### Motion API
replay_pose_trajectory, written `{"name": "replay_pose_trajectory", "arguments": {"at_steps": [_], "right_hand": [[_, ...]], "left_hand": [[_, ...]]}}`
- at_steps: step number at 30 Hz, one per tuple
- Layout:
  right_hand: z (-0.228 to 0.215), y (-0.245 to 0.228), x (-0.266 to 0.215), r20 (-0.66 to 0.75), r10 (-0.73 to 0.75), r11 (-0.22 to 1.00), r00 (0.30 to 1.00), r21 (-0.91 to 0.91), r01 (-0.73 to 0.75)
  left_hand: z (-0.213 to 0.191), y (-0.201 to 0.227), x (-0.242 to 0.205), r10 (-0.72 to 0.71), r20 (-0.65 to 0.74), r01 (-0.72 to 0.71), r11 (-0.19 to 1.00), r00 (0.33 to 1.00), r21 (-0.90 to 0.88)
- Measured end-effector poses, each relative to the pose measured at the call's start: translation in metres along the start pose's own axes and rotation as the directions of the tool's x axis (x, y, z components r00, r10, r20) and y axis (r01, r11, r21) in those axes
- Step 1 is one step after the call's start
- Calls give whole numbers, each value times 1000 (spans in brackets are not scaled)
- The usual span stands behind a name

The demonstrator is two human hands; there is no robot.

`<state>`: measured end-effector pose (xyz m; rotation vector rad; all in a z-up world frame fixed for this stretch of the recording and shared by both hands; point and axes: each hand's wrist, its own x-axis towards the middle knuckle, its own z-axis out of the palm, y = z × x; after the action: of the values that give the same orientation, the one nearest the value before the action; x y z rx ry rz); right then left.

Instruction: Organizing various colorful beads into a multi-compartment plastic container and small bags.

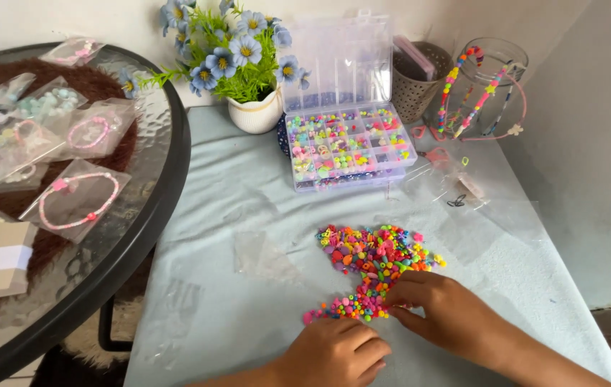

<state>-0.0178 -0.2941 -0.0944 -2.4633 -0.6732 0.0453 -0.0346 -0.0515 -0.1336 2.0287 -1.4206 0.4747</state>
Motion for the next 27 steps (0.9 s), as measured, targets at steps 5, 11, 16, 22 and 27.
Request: {"name": "replay_pose_trajectory", "arguments": {"at_steps": [5, 11, 16, 22, 27], "right_hand": [[-17, 11, 12, -162, 6, 997, 987, 75, 6], [-32, 84, 16, -465, -82, 921, 882, -374, -112], [-22, 90, 19, -416, -38, 889, 909, -429, -159], [-20, 96, 19, -442, -29, 929, 896, -342, -139], [-18, 106, 17, -477, 42, 934, 878, -294, -205]], "left_hand": [[-8, -6, 3, 85, -8, -85, 996, 996, -39], [-11, -7, 4, 74, -16, -76, 992, 997, -102], [-24, 0, 6, 49, -114, -27, 983, 992, 182], [-47, -8, 12, -8, -126, 44, 957, 992, 286], [-60, -20, 14, -252, -38, 242, 861, 967, 448]]}}
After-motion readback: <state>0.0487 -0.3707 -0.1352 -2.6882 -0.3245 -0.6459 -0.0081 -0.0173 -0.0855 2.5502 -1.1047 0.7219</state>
